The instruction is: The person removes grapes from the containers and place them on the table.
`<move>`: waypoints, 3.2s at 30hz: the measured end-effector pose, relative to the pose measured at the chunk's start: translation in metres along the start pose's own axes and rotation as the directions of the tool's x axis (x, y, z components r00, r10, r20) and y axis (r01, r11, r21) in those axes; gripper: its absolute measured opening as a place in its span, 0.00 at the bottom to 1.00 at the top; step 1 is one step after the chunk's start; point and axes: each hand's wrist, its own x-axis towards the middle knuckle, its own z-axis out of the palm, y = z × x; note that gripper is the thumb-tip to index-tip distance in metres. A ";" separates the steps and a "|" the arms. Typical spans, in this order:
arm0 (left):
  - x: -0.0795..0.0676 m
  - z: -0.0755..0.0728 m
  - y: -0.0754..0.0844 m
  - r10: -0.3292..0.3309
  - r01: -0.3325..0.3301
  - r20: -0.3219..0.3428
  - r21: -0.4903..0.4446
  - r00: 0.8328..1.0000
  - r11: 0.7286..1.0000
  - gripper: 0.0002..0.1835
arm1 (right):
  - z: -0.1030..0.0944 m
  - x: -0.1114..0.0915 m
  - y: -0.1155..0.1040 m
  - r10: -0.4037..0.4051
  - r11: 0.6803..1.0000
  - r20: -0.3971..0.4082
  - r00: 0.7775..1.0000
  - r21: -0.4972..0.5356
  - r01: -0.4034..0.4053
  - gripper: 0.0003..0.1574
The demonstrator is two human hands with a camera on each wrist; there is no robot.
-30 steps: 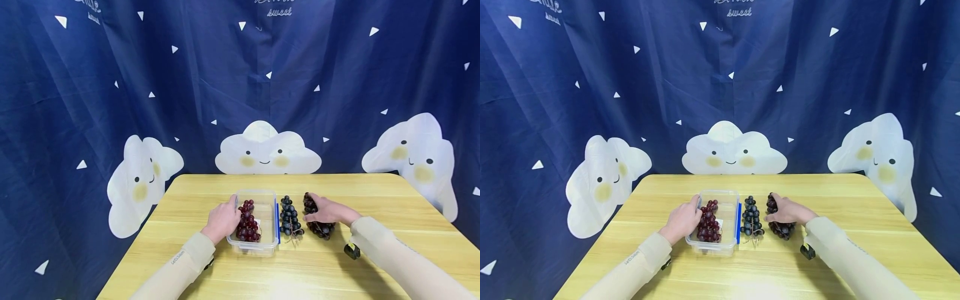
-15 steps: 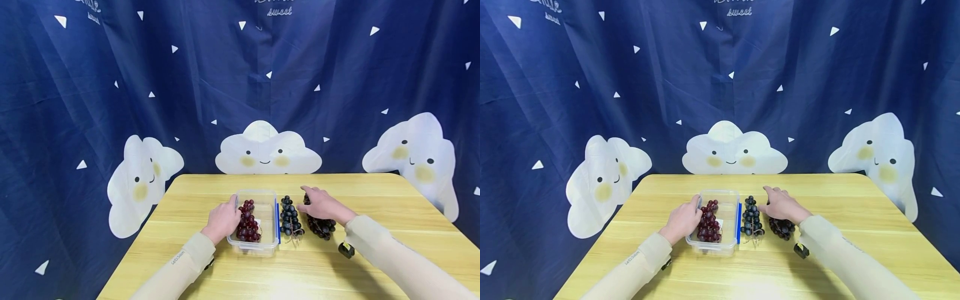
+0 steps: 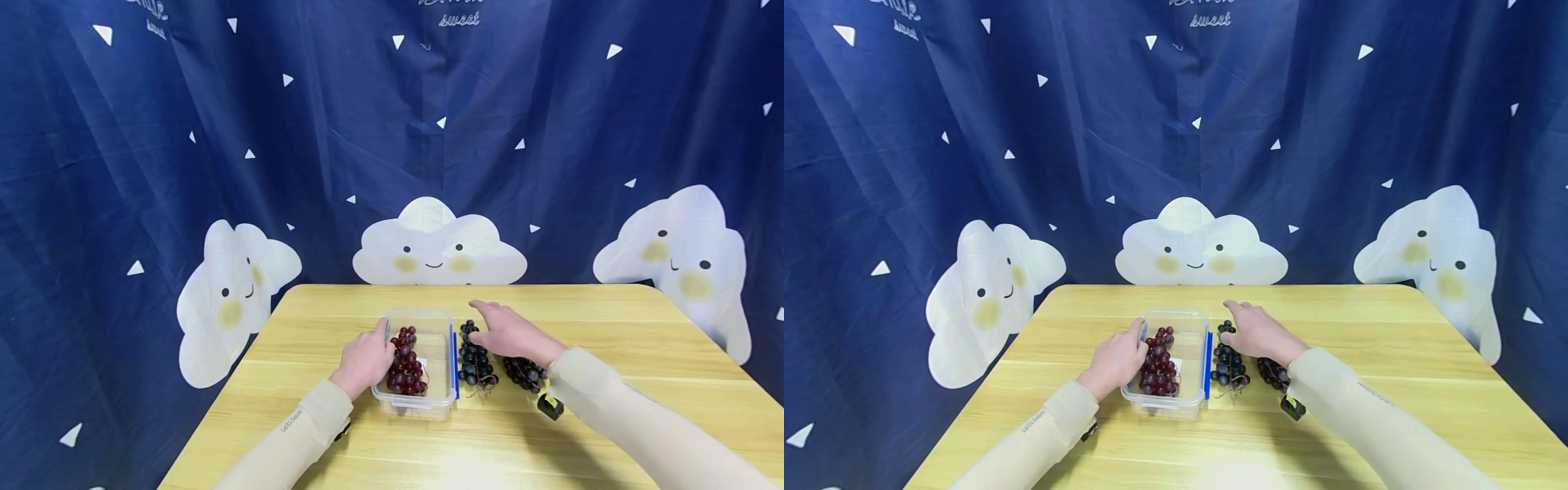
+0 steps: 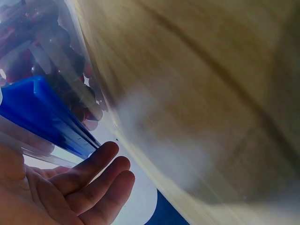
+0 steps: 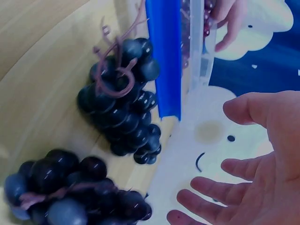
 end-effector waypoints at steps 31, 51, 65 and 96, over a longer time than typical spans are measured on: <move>0.001 0.003 -0.001 0.011 -0.011 -0.031 -0.005 0.999 1.000 0.28 | 0.014 0.050 -0.071 -0.090 0.996 0.138 0.986 0.007 0.090 0.41; 0.003 0.002 -0.001 0.029 -0.027 -0.038 0.047 0.999 0.999 0.29 | 0.027 0.076 -0.084 -0.042 0.998 0.240 0.970 -0.024 0.049 0.33; 0.002 -0.002 0.001 0.052 -0.050 -0.050 0.055 0.997 0.997 0.29 | 0.035 0.089 -0.084 -0.016 0.999 0.284 0.959 -0.030 0.025 0.33; 0.002 -0.002 0.003 0.043 -0.041 -0.040 0.045 0.998 0.998 0.30 | 0.053 0.107 -0.094 0.032 0.997 0.418 0.908 0.049 -0.058 0.28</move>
